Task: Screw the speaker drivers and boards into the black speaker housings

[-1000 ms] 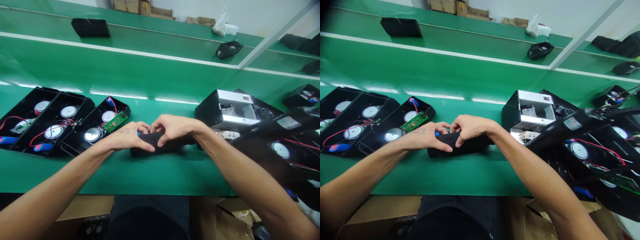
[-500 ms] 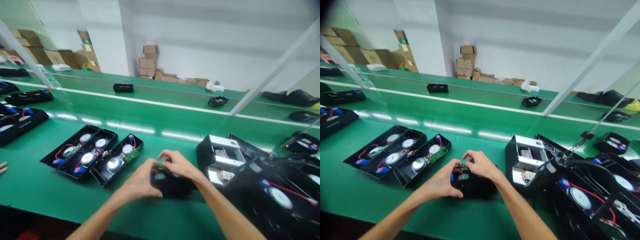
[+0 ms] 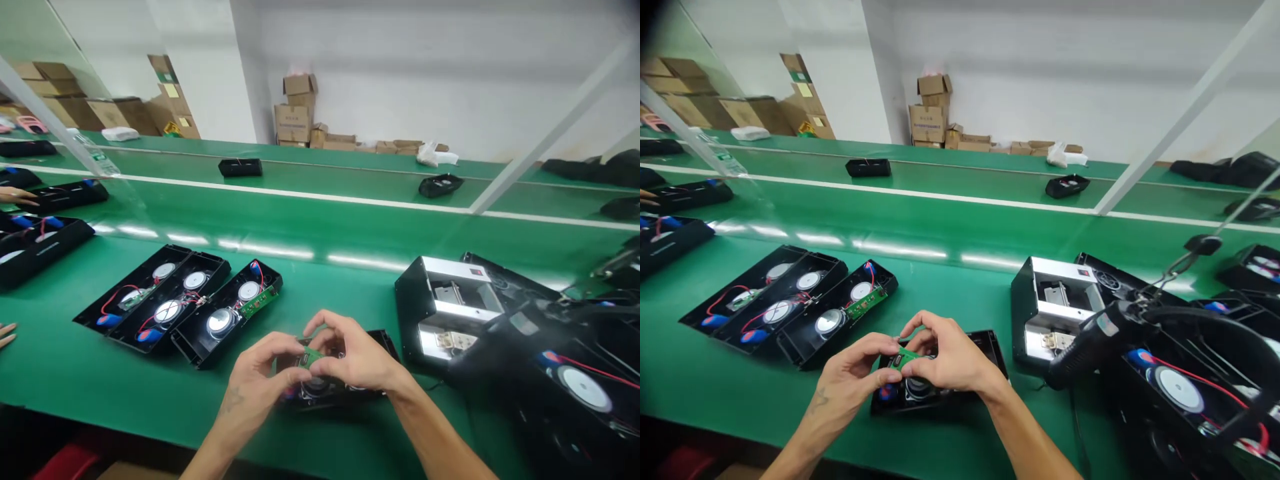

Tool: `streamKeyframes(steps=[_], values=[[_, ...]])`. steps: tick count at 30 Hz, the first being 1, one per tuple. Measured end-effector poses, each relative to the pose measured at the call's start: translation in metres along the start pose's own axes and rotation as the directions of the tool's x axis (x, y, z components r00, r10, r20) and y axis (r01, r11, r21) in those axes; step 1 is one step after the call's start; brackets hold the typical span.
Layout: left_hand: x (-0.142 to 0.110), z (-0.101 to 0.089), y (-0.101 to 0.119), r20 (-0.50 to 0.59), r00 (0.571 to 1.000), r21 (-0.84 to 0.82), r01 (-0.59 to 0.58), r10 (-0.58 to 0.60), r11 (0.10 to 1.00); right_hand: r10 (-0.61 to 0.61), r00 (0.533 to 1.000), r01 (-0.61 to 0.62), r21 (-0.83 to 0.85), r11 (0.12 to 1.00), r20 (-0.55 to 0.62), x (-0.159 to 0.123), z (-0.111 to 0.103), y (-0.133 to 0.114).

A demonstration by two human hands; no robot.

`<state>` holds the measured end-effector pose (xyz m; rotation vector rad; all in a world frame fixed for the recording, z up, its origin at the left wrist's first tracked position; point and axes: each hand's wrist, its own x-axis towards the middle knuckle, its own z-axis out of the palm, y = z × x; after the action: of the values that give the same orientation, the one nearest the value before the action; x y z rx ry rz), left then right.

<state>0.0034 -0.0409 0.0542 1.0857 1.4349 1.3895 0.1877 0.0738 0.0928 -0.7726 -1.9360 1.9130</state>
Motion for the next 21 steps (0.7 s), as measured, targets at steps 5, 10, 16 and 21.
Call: streamKeyframes(steps=[5, 10, 16, 21], values=[[0.001, 0.002, 0.002, -0.037, 0.999, -0.037, 0.004, -0.005, 0.999, -0.039, 0.999, 0.039, -0.007, 0.999, 0.007, 0.0, -0.001, 0.006], [0.004, 0.005, 0.008, -0.09, 0.996, -0.03, -0.019, 0.016, 0.999, -0.055, 0.998, 0.053, 0.043, 0.998, 0.044, 0.003, -0.003, 0.009], [0.003, 0.007, 0.006, -0.122, 0.992, 0.009, -0.034, 0.035, 0.999, -0.024, 0.998, 0.016, 0.112, 0.994, 0.066, 0.002, -0.004, 0.007], [0.001, 0.002, -0.003, -0.102, 0.995, 0.107, 0.003, 0.008, 0.994, 0.071, 0.997, -0.071, 0.04, 0.997, 0.007, -0.001, 0.002, 0.001]])
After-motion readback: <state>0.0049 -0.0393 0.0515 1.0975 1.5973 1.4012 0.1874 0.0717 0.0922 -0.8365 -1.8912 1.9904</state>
